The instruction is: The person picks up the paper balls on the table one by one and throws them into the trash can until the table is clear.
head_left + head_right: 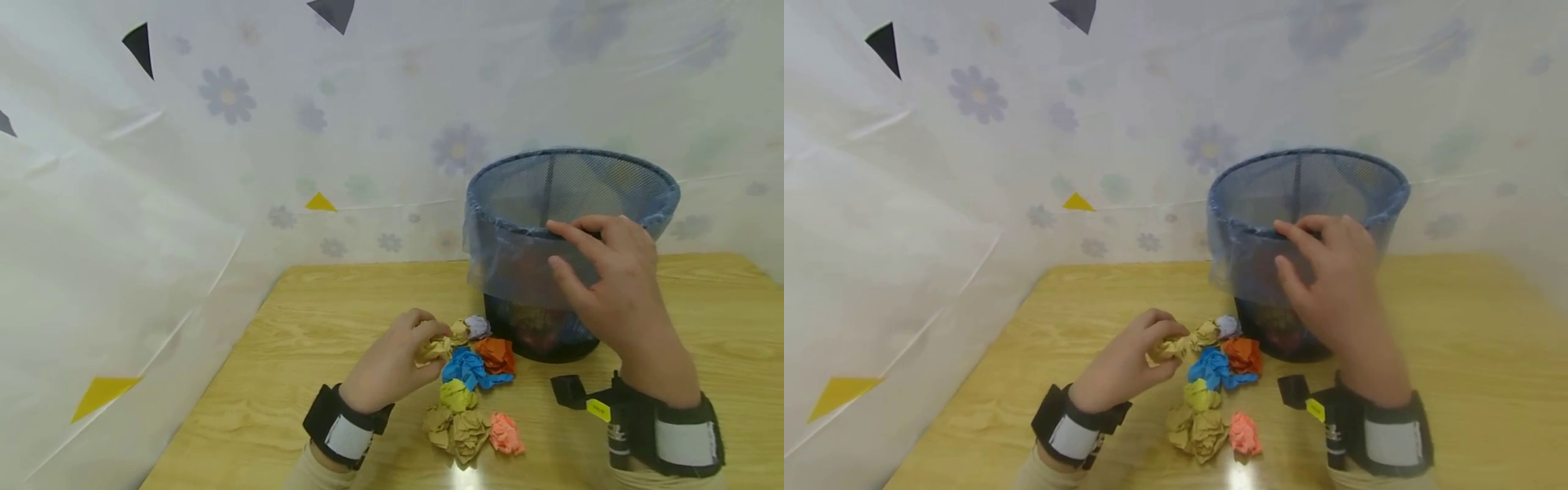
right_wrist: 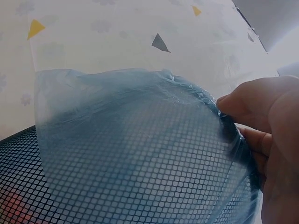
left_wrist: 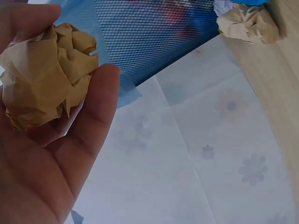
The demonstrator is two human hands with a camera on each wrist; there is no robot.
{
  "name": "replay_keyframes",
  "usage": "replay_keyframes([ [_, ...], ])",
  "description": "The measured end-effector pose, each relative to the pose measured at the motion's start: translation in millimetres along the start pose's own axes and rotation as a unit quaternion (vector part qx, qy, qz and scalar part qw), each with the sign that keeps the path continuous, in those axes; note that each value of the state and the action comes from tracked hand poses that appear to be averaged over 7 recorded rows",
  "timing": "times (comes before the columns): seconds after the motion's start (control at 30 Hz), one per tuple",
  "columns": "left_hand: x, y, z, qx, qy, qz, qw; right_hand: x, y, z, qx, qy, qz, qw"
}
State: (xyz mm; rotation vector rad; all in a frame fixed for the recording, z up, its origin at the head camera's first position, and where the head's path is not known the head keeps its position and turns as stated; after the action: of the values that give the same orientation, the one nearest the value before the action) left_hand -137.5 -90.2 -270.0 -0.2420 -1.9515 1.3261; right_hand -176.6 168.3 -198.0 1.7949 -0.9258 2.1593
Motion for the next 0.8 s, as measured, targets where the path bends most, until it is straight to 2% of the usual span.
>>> replay_keyframes([
  [0.2, 10.7, -4.1, -6.7, -0.003, 0.03, -0.04, 0.9988, -0.7, 0.3, 0.3, 0.004, -0.002, -0.002, 1.0],
  [0.53, 33.4, -9.6, -19.9, -0.027, 0.065, -0.076, 0.9946, -0.4, -0.4, -0.4, 0.007, -0.005, -0.007, 0.9999],
  [0.8, 55.5, -23.2, -30.5, -0.055, 0.096, -0.099, 0.989, -0.7, -0.3, 0.1, 0.004, -0.008, -0.01, 0.9999],
])
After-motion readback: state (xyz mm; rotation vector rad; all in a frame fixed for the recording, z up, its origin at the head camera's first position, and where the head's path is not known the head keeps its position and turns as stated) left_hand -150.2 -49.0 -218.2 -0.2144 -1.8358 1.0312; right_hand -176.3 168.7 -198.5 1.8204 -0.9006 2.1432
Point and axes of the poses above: each hand's wrist, its own x-axis towards the middle knuckle, its own y-axis out of the palm, z = x × y, the point moved 2 cm from there along x, towards the middle knuckle, and after that the axes turned 3 degrees about x, right-handed, at the moved point
